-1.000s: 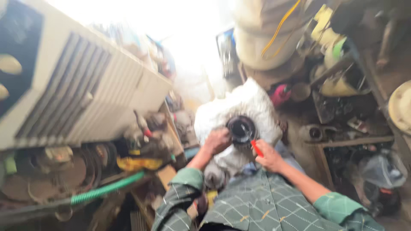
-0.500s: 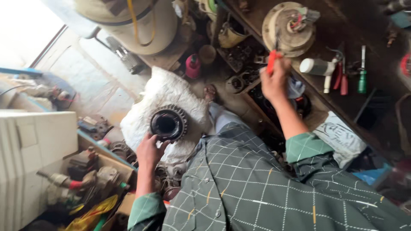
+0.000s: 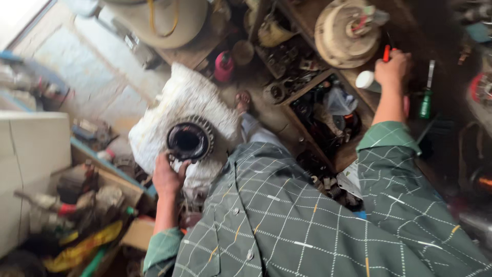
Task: The person works on an electric motor resting on a padded sack in a cluttered repair workshop. They unscrew fasteners with a screwdriver, detach the motor's capacitor and housing, pull off the cooling fan and rotor assembly, and use pliers while separating the motor components on the work surface.
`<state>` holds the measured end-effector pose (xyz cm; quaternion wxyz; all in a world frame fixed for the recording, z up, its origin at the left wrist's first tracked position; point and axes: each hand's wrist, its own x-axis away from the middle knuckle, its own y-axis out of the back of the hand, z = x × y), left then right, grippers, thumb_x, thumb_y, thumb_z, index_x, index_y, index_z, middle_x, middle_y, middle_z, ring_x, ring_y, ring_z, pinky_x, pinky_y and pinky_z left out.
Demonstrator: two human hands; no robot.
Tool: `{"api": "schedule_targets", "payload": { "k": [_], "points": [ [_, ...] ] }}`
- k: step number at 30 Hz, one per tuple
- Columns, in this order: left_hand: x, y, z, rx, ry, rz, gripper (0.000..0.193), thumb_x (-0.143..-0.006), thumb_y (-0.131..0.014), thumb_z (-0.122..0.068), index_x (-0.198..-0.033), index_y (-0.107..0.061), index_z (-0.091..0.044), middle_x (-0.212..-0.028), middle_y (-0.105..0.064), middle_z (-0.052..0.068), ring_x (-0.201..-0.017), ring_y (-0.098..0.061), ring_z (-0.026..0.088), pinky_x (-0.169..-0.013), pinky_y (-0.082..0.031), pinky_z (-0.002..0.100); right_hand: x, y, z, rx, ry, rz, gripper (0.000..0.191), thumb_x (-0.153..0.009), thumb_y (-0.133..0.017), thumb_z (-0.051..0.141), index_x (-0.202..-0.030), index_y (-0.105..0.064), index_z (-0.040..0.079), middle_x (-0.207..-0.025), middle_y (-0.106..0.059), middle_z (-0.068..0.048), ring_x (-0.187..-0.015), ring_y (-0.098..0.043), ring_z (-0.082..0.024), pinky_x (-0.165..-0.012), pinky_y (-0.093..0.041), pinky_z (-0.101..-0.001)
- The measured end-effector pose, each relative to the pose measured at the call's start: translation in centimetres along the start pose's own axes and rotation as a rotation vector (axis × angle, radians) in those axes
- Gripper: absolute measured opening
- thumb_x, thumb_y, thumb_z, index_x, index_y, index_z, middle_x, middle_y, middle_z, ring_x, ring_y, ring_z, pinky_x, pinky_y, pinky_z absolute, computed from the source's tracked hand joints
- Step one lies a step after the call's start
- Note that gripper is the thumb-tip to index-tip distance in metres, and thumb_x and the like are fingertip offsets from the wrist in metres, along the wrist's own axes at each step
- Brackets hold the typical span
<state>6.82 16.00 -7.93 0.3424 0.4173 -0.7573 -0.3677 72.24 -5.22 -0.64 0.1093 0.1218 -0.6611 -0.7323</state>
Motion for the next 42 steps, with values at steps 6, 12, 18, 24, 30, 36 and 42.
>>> {"api": "schedule_targets", "payload": {
  "k": [6, 12, 18, 24, 30, 36, 42],
  "points": [
    [0.7, -1.0, 1.2, 0.182, 0.070, -0.107, 0.096, -0.075, -0.092, -0.045, -0.146, -0.044, -0.003, -0.137, -0.054, 0.024, -0.124, -0.055, 0.042, -0.101, -0.047, 0.048, 10.0, 4.3, 11.3, -0.356, 0.507, -0.088, 0.028, -0.097, -0.072, 0.015, -0.121, -0.065, 0.002, -0.126, -0.064, -0.019, -0.121, -0.058, -0.038, -0.106, -0.048, -0.0519],
    [1.0, -3.1, 2.0, 0.255, 0.148, -0.237, 0.097, -0.070, -0.095, -0.039, -0.143, -0.043, -0.003, -0.132, -0.053, 0.023, -0.124, -0.051, 0.042, -0.107, -0.044, 0.047, 31.5, -4.0, 29.3, -0.574, 1.209, 0.591, 0.028, -0.084, -0.082, 0.026, -0.109, -0.078, 0.012, -0.106, -0.073, -0.012, -0.095, -0.070, -0.033, -0.081, -0.056, -0.0434],
    [1.4, -2.9, 2.7, 0.286, 0.097, -0.284, 0.095, -0.064, -0.098, -0.032, -0.140, -0.048, -0.004, -0.127, -0.054, 0.022, -0.120, -0.052, 0.043, -0.103, -0.045, 0.048, 39.7, -9.4, 36.2, -0.097, 1.674, 0.496, 0.024, -0.082, -0.079, 0.023, -0.094, -0.065, 0.008, -0.088, -0.072, -0.014, -0.081, -0.072, -0.036, -0.071, -0.057, -0.0467],
    [0.5, -4.7, 2.8, 0.343, 0.178, -0.330, 0.088, -0.064, -0.096, -0.025, -0.137, -0.050, -0.006, -0.132, -0.057, 0.022, -0.127, -0.051, 0.043, -0.108, -0.040, 0.049, 40.7, -11.1, 35.5, -0.204, 1.748, 0.407, 0.014, -0.074, -0.074, 0.017, -0.082, -0.068, 0.008, -0.078, -0.071, -0.016, -0.072, -0.073, -0.034, -0.060, -0.057, -0.0470],
    [1.7, -4.5, 1.9, 0.267, 0.209, -0.259, 0.070, -0.075, -0.092, -0.021, -0.135, -0.057, -0.009, -0.129, -0.062, 0.015, -0.122, -0.058, 0.037, -0.105, -0.044, 0.047, 40.9, -9.4, 35.4, -0.219, 1.613, 0.444, 0.020, -0.076, -0.073, 0.022, -0.082, -0.064, 0.005, -0.075, -0.070, -0.018, -0.070, -0.072, -0.036, -0.060, -0.056, -0.0481],
    [2.2, -2.6, 0.2, 0.151, 0.301, -0.265, 0.072, -0.072, -0.096, -0.032, -0.132, -0.060, -0.013, -0.120, -0.061, 0.013, -0.112, -0.060, 0.036, -0.090, -0.048, 0.048, 39.2, -7.5, 33.5, -0.290, 1.479, 0.526, 0.019, -0.080, -0.070, 0.015, -0.091, -0.059, 0.004, -0.081, -0.069, -0.017, -0.075, -0.070, -0.039, -0.066, -0.054, -0.0508],
    [2.5, -2.2, 0.3, 0.145, 0.297, -0.226, 0.071, -0.073, -0.097, -0.036, -0.130, -0.062, -0.012, -0.119, -0.062, 0.013, -0.110, -0.062, 0.035, -0.089, -0.050, 0.046, 36.7, -6.8, 31.8, -0.304, 1.369, 0.762, 0.011, -0.074, -0.068, 0.014, -0.084, -0.068, 0.008, -0.085, -0.069, -0.017, -0.084, -0.068, -0.042, -0.071, -0.053, -0.0509]
  ]
}}
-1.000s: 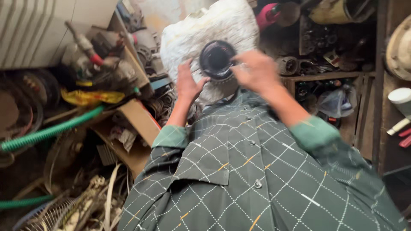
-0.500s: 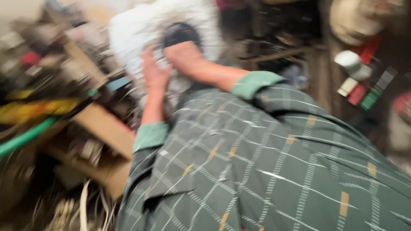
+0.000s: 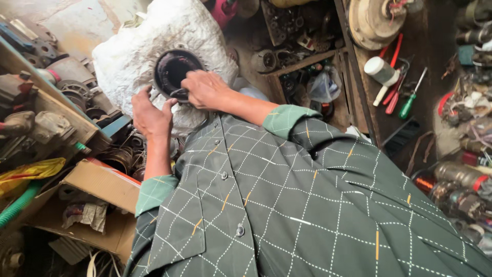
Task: The person works on an electric motor resting on a padded sack in a cluttered repair workshop. They unscrew fasteners with a screwdriver, detach the motor's capacitor and housing, pull off the cooling fan and rotor assembly, and use pliers while separating the motor components on the work surface.
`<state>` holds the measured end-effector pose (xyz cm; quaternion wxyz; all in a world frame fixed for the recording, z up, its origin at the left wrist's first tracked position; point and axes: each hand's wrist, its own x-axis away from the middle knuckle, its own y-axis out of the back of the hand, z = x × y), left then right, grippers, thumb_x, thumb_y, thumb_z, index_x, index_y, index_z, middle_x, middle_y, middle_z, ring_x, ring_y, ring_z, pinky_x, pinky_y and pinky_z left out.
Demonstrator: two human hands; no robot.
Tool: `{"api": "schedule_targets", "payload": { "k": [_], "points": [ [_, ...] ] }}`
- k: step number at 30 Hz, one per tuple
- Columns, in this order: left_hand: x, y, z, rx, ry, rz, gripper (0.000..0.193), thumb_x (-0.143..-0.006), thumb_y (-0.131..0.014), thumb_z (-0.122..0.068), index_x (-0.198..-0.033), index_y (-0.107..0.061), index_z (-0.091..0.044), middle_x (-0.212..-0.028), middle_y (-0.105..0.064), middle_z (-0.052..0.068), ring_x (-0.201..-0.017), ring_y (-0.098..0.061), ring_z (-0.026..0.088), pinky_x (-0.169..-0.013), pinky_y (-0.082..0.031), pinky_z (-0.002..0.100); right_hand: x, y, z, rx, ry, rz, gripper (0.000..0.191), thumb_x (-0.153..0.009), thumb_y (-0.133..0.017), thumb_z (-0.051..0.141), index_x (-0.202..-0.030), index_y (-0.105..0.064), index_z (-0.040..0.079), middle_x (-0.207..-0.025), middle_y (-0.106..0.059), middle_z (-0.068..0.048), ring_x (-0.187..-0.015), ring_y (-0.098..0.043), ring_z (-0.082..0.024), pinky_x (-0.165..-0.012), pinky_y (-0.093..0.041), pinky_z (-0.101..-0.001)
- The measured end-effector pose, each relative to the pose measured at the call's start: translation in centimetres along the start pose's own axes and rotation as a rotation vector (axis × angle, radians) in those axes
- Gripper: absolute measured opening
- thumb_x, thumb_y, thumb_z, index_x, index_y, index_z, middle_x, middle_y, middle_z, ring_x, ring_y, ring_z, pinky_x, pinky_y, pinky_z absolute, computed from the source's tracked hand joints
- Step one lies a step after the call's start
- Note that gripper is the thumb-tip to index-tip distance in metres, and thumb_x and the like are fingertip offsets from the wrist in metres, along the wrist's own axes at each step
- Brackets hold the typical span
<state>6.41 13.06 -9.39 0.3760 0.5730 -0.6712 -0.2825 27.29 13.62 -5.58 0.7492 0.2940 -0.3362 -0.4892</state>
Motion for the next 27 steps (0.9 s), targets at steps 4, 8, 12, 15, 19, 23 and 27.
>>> {"api": "schedule_targets", "payload": {
  "k": [4, 8, 12, 15, 19, 23, 27],
  "points": [
    [-0.4, 0.4, 0.1, -0.013, -0.006, 0.028, 0.072, -0.072, -0.097, -0.037, -0.129, -0.062, -0.011, -0.119, -0.063, 0.012, -0.108, -0.062, 0.035, -0.087, -0.050, 0.046, 0.3, -0.3, -0.6, -0.245, 0.239, -0.065, 0.021, -0.082, -0.074, 0.026, -0.092, -0.073, 0.007, -0.089, -0.071, -0.016, -0.086, -0.068, -0.040, -0.072, -0.052, -0.0482],
    [-0.6, 0.2, 0.3, -0.005, 0.011, 0.074, 0.073, -0.074, -0.096, -0.039, -0.132, -0.061, -0.012, -0.120, -0.062, 0.013, -0.108, -0.064, 0.035, -0.087, -0.051, 0.047, 1.3, -2.0, -1.4, -0.371, 0.003, 0.015, 0.020, -0.091, -0.074, 0.029, -0.098, -0.077, 0.010, -0.090, -0.075, -0.011, -0.087, -0.072, -0.032, -0.075, -0.054, -0.0417],
    [-1.3, -0.5, 0.5, -0.016, 0.038, 0.070, 0.078, -0.069, -0.097, -0.045, -0.129, -0.061, -0.011, -0.122, -0.063, 0.014, -0.110, -0.063, 0.037, -0.086, -0.050, 0.049, 2.2, -3.3, -1.7, -0.718, -0.117, -0.126, 0.013, -0.094, -0.070, 0.016, -0.102, -0.077, 0.008, -0.097, -0.079, -0.008, -0.090, -0.076, -0.018, -0.081, -0.058, -0.0313],
    [-1.7, -0.8, -0.1, -0.065, -0.101, -0.135, 0.087, -0.060, -0.099, -0.048, -0.126, -0.060, -0.007, -0.121, -0.064, 0.016, -0.116, -0.059, 0.040, -0.088, -0.049, 0.049, 3.0, -2.5, -1.6, -0.719, -0.064, -0.203, 0.013, -0.097, -0.067, 0.009, -0.101, -0.079, 0.006, -0.100, -0.079, -0.008, -0.093, -0.074, -0.016, -0.085, -0.058, -0.0309],
    [-0.7, -0.3, -1.2, 0.111, -0.143, -0.092, 0.075, -0.068, -0.092, -0.023, -0.134, -0.060, -0.008, -0.121, -0.060, 0.015, -0.114, -0.058, 0.038, -0.095, -0.049, 0.048, 5.4, -0.2, -2.0, -0.363, 0.202, -0.286, 0.011, -0.088, -0.081, 0.014, -0.095, -0.076, 0.007, -0.105, -0.073, -0.012, -0.100, -0.069, -0.024, -0.087, -0.055, -0.0321],
    [-0.1, -0.5, -1.9, 0.271, -0.453, -0.013, 0.049, -0.067, -0.088, -0.015, -0.113, -0.070, -0.016, -0.116, -0.059, 0.011, -0.110, -0.057, 0.035, -0.093, -0.047, 0.045, 7.9, -0.1, -2.7, -0.362, -0.110, -0.204, 0.017, -0.084, -0.088, 0.019, -0.091, -0.078, 0.006, -0.093, -0.070, -0.009, -0.078, -0.067, -0.017, -0.070, -0.054, -0.0290],
    [-0.9, -1.8, -1.8, 0.217, -0.599, -0.003, 0.029, -0.075, -0.087, -0.019, -0.099, -0.071, -0.020, -0.109, -0.058, 0.006, -0.105, -0.053, 0.031, -0.086, -0.044, 0.045, 8.2, -1.1, -4.3, -0.406, -0.313, -0.169, 0.023, -0.092, -0.086, 0.024, -0.090, -0.077, 0.003, -0.081, -0.073, -0.005, -0.070, -0.065, -0.013, -0.064, -0.051, -0.0278]
  ]
}}
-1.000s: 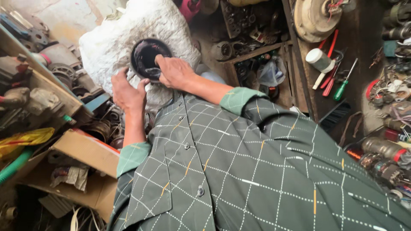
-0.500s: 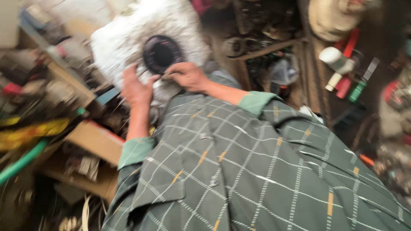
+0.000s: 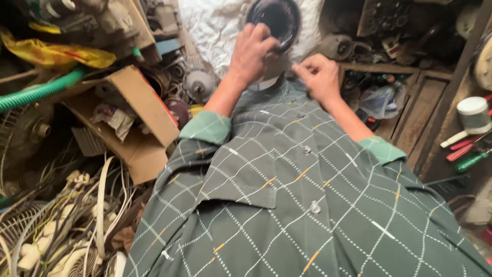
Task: The person works on an electric motor resting on a padded sack in a cluttered repair workshop. They unscrew fasteners with a screwdriver, detach the motor's capacitor and housing, pull off the cooling fan and rotor assembly, and use pliers while separating the motor components on the work surface.
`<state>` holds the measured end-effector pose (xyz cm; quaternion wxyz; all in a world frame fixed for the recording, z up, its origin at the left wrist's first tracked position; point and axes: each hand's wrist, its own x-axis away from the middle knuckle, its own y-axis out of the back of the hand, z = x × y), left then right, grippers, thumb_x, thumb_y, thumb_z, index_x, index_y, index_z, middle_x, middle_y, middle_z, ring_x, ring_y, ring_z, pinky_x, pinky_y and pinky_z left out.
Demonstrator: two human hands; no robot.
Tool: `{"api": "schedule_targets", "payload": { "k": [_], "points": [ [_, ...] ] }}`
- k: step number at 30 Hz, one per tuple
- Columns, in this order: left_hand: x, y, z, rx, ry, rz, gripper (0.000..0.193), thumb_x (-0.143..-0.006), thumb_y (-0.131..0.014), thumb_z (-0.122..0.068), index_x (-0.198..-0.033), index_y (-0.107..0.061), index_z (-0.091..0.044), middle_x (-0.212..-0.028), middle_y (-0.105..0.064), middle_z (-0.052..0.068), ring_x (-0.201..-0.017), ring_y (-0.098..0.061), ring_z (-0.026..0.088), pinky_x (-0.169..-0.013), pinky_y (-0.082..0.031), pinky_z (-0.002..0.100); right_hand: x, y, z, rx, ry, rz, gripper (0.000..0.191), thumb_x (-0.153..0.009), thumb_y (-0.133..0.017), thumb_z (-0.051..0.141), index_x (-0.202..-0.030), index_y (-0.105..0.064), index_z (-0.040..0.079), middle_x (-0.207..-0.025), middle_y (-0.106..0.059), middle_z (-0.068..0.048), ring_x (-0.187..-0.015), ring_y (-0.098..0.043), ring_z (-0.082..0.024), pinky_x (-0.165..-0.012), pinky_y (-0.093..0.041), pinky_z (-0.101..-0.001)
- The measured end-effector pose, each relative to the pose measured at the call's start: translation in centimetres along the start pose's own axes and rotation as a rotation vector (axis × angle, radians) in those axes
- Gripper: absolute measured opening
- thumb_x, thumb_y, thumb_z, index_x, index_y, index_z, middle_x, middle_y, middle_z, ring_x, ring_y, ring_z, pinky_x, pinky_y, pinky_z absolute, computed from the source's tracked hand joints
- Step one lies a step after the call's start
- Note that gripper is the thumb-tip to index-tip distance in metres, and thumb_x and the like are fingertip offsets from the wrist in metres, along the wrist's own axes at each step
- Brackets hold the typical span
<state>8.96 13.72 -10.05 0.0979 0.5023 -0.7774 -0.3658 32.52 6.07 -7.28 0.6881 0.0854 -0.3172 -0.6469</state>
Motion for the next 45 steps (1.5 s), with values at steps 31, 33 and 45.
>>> {"api": "schedule_targets", "payload": {
  "k": [31, 33, 45],
  "points": [
    [-0.2, -2.6, 2.6, 0.197, -0.170, -0.075, 0.008, -0.087, -0.080, -0.027, -0.089, -0.074, -0.022, -0.099, -0.058, -0.002, -0.103, -0.056, 0.022, -0.087, -0.040, 0.040, -0.7, -3.5, -3.0, -1.025, -0.484, 0.477, 0.043, -0.111, -0.059, 0.026, -0.072, -0.049, 0.013, -0.053, -0.042, 0.002, -0.046, -0.036, -0.010, -0.051, -0.031, -0.0302],
    [-0.4, -2.4, 2.6, 0.191, -0.172, -0.074, 0.009, -0.086, -0.081, -0.029, -0.087, -0.075, -0.023, -0.096, -0.057, -0.001, -0.100, -0.055, 0.021, -0.085, -0.039, 0.040, -0.6, -3.0, -2.1, -1.134, -0.532, 0.473, 0.043, -0.112, -0.059, 0.027, -0.072, -0.050, 0.013, -0.053, -0.042, 0.002, -0.047, -0.037, -0.010, -0.053, -0.032, -0.0298],
    [-1.3, -1.7, 0.9, 0.149, -0.046, -0.023, 0.011, -0.075, -0.082, -0.035, -0.080, -0.077, -0.026, -0.090, -0.056, -0.003, -0.093, -0.052, 0.021, -0.078, -0.035, 0.039, -8.2, 3.9, 2.9, 0.620, 0.007, 0.659, 0.045, -0.102, -0.058, 0.052, -0.098, -0.078, 0.012, -0.079, -0.074, -0.012, -0.073, -0.071, -0.032, -0.064, -0.053, -0.0433]
  ]
}}
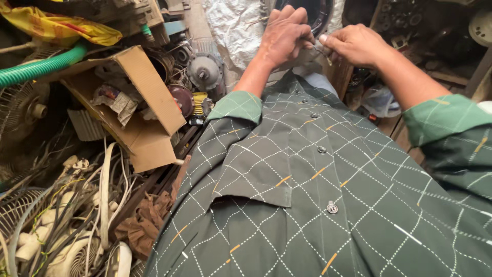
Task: The person works on an electric motor resting on a padded sack in a cluttered repair workshop. They unscrew fasteners with a screwdriver, detach the motor's capacitor and housing, pull off the cooling fan and rotor assembly, and use pliers while separating the motor components on the work surface.
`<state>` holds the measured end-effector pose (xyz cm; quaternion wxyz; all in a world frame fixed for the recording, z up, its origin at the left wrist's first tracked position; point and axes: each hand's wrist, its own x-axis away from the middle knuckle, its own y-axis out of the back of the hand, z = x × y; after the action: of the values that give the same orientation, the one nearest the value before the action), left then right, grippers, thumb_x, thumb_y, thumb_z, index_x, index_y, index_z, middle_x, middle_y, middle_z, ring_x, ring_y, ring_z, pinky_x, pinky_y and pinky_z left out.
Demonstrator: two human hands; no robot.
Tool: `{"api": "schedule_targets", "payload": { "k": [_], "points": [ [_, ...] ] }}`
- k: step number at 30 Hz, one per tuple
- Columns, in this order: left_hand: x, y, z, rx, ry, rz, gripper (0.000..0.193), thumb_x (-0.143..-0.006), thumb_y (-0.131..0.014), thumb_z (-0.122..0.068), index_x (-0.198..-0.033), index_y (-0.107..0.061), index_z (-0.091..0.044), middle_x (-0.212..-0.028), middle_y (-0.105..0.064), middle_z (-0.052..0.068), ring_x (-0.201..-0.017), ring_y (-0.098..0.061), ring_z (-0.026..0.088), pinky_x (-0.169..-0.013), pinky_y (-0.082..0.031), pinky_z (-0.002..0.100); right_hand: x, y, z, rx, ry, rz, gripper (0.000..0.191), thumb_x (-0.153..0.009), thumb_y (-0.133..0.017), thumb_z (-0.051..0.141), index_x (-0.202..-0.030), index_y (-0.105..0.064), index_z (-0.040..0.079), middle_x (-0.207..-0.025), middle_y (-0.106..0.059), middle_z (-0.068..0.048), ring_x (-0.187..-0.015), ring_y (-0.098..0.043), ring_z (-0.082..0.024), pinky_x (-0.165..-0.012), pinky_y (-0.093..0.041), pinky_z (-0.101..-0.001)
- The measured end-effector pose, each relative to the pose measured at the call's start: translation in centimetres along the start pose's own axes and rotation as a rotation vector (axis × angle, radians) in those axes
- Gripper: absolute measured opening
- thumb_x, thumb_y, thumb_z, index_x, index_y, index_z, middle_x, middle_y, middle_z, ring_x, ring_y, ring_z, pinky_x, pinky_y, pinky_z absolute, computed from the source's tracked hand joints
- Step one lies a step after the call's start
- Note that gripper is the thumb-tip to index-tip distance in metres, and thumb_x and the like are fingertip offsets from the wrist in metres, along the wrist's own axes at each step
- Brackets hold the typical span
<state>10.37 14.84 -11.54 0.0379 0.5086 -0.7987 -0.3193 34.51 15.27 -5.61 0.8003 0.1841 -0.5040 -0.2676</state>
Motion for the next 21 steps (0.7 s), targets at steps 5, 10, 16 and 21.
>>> {"api": "schedule_targets", "payload": {
  "k": [5, 10, 16, 21],
  "points": [
    [0.1, -0.2, 0.2, -0.039, -0.053, -0.043, 0.013, -0.075, -0.081, -0.032, -0.083, -0.074, -0.025, -0.096, -0.057, 0.000, -0.101, -0.054, 0.024, -0.082, -0.037, 0.040, 0.1, -1.9, 0.4, -0.168, 0.106, -0.059, 0.038, -0.104, -0.063, 0.045, -0.096, -0.074, 0.009, -0.079, -0.071, -0.013, -0.075, -0.070, -0.033, -0.069, -0.054, -0.0423],
    [-0.1, 0.1, 0.4, 0.022, -0.025, -0.012, 0.015, -0.077, -0.079, -0.033, -0.082, -0.073, -0.020, -0.095, -0.058, 0.003, -0.103, -0.056, 0.027, -0.084, -0.039, 0.043, 1.0, -3.7, 0.2, 0.208, 0.218, -0.334, 0.033, -0.105, -0.072, 0.031, -0.086, -0.071, 0.004, -0.080, -0.067, -0.018, -0.078, -0.064, -0.041, -0.067, -0.050, -0.0489],
    [-0.1, -0.1, 0.2, -0.010, -0.015, -0.060, 0.022, -0.077, -0.080, -0.037, -0.081, -0.071, -0.017, -0.095, -0.058, 0.004, -0.103, -0.056, 0.028, -0.084, -0.039, 0.044, -0.5, -7.3, -0.8, 0.366, 0.195, -0.638, 0.023, -0.101, -0.070, 0.022, -0.083, -0.068, 0.007, -0.087, -0.071, -0.012, -0.082, -0.068, -0.035, -0.067, -0.047, -0.0493],
    [0.3, 0.7, 0.8, -0.048, -0.024, 0.023, 0.015, -0.072, -0.079, -0.032, -0.079, -0.071, -0.021, -0.093, -0.058, 0.001, -0.097, -0.054, 0.026, -0.079, -0.036, 0.043, -2.6, -7.5, -3.6, -0.701, -0.001, -0.143, 0.032, -0.108, -0.067, 0.035, -0.088, -0.072, 0.009, -0.078, -0.067, -0.005, -0.071, -0.060, -0.019, -0.064, -0.046, -0.0315]
  ]
}}
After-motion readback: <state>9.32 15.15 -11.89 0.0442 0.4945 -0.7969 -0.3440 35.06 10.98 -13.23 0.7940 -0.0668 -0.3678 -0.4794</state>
